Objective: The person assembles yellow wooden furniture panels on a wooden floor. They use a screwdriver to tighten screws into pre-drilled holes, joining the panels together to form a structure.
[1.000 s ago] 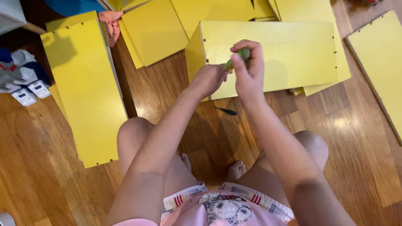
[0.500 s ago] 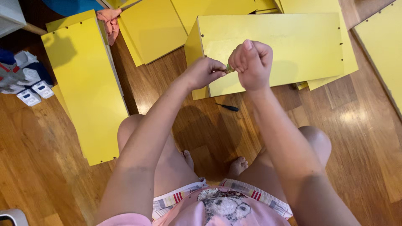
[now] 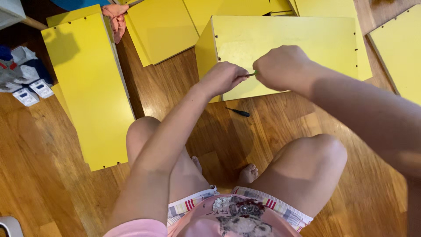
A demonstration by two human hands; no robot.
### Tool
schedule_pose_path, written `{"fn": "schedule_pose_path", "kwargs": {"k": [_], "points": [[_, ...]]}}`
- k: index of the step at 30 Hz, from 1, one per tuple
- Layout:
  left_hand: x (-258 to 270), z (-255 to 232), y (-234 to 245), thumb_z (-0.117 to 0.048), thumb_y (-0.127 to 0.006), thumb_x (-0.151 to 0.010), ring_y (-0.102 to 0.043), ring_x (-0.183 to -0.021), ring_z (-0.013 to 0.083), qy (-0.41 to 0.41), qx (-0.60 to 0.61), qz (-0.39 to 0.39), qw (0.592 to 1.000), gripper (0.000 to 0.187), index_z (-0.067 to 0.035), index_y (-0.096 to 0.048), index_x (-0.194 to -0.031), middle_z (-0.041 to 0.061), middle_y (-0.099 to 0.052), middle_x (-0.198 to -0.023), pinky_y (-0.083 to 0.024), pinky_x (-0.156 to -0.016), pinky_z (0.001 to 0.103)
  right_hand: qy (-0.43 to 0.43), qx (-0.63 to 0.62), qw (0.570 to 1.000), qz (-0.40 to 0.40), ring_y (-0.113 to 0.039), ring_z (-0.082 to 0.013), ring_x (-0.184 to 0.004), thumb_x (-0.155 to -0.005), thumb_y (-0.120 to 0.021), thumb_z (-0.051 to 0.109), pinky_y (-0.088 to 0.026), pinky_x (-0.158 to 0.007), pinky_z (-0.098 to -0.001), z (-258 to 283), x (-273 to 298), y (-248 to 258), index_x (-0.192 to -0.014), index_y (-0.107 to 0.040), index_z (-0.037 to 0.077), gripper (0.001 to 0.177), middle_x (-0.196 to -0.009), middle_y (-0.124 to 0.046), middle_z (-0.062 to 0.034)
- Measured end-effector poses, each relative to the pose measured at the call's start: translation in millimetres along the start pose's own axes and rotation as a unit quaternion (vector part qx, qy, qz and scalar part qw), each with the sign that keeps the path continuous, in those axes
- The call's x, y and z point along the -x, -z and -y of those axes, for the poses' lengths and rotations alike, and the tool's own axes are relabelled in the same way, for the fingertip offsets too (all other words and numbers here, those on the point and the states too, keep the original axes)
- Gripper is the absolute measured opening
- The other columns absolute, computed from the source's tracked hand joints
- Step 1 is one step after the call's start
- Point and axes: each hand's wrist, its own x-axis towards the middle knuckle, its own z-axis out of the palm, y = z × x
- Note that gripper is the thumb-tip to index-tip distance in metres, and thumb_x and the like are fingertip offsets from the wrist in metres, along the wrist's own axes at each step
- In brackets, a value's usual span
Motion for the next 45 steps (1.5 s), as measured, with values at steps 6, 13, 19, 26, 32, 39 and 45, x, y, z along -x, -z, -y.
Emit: {"fn": "schedule_pose_path", "kwargs": {"k": [6,13,19,26,32,39,45], "points": [[49,12,-62,-0.022,-0.080,-0.086,-0.032,-0.153,0.0316,0.344,0.245,-0.268,0.866,0.100,-0.007,-0.016,-0.161,0.017,-0.027,-0.168,-0.029,-0.126,0.048,0.016,0.008,0.999,0.043,-0.074,-0.0280,-0.101,-0.101,-0.051,0.033,-0.058,-0.089,-0.0461,-1,-3,-1,-0.131,-0.069,0.037,0.036,-0.104,-0.079,-0.0052],[56,-11,-138,-0.022,-0.072,-0.084,-0.051,-0.130,0.0456,0.444,0.656,-0.233,0.564,0.113,-0.023,0.011,-0.162,0.027,-0.043,-0.154,-0.048,-0.111,0.056,0.020,-0.006,0.989,0.147,-0.062,-0.0272,-0.126,-0.102,-0.050,0.040,-0.046,-0.110,-0.0482,-1,-23,-12,-0.150,-0.047,0.043,0.048,-0.135,-0.067,-0.0003],[37,9,-159,-0.024,-0.060,-0.099,-0.065,-0.116,0.0336,0.363,0.691,-0.270,0.564,0.099,-0.022,0.015,-0.163,0.028,-0.050,-0.141,-0.052,-0.107,0.050,-0.002,0.035,0.986,0.161,-0.064,-0.0273,-0.123,-0.103,-0.049,0.044,-0.051,-0.106,-0.0477,-4,-30,0,-0.150,-0.047,0.047,0.047,-0.133,-0.068,-0.0007],[38,14,-170,-0.026,-0.060,-0.098,-0.066,-0.112,0.0313,0.325,0.713,-0.284,0.553,0.099,-0.023,0.016,-0.162,0.024,-0.059,-0.133,-0.053,-0.105,0.049,0.001,0.110,0.978,0.176,-0.077,-0.0223,-0.083,-0.108,-0.040,0.045,-0.063,-0.079,-0.0402,10,-9,-4,-0.156,-0.033,0.049,0.050,-0.098,-0.075,-0.0087],[43,15,-170,-0.024,-0.059,-0.099,-0.068,-0.112,0.0312,0.356,0.699,-0.272,0.558,0.098,-0.021,0.015,-0.163,0.027,-0.061,-0.131,-0.057,-0.103,0.045,0.054,0.161,0.981,0.092,-0.076,-0.0247,-0.089,-0.106,-0.044,0.022,-0.062,-0.078,-0.0408,5,0,-31,-0.161,-0.030,0.047,0.062,-0.096,-0.076,-0.0065],[47,15,-164,-0.024,-0.058,-0.099,-0.067,-0.115,0.0334,0.342,0.704,-0.272,0.560,0.098,-0.021,0.018,-0.162,0.025,-0.057,-0.137,-0.056,-0.103,0.045,-0.012,0.061,0.981,0.183,-0.073,-0.0263,-0.103,-0.107,-0.041,0.044,-0.058,-0.094,-0.0460,-4,-23,-25,-0.155,-0.037,0.049,0.049,-0.111,-0.073,-0.0074],[47,17,-164,-0.022,-0.057,-0.099,-0.066,-0.117,0.0348,0.346,0.701,-0.266,0.564,0.096,-0.022,0.016,-0.162,0.027,-0.058,-0.136,-0.056,-0.104,0.046,0.059,0.010,0.988,0.142,-0.071,-0.0258,-0.105,-0.103,-0.045,0.045,-0.055,-0.096,-0.0471,-23,-39,-30,-0.150,-0.041,0.051,0.048,-0.118,-0.075,-0.0020]]}}
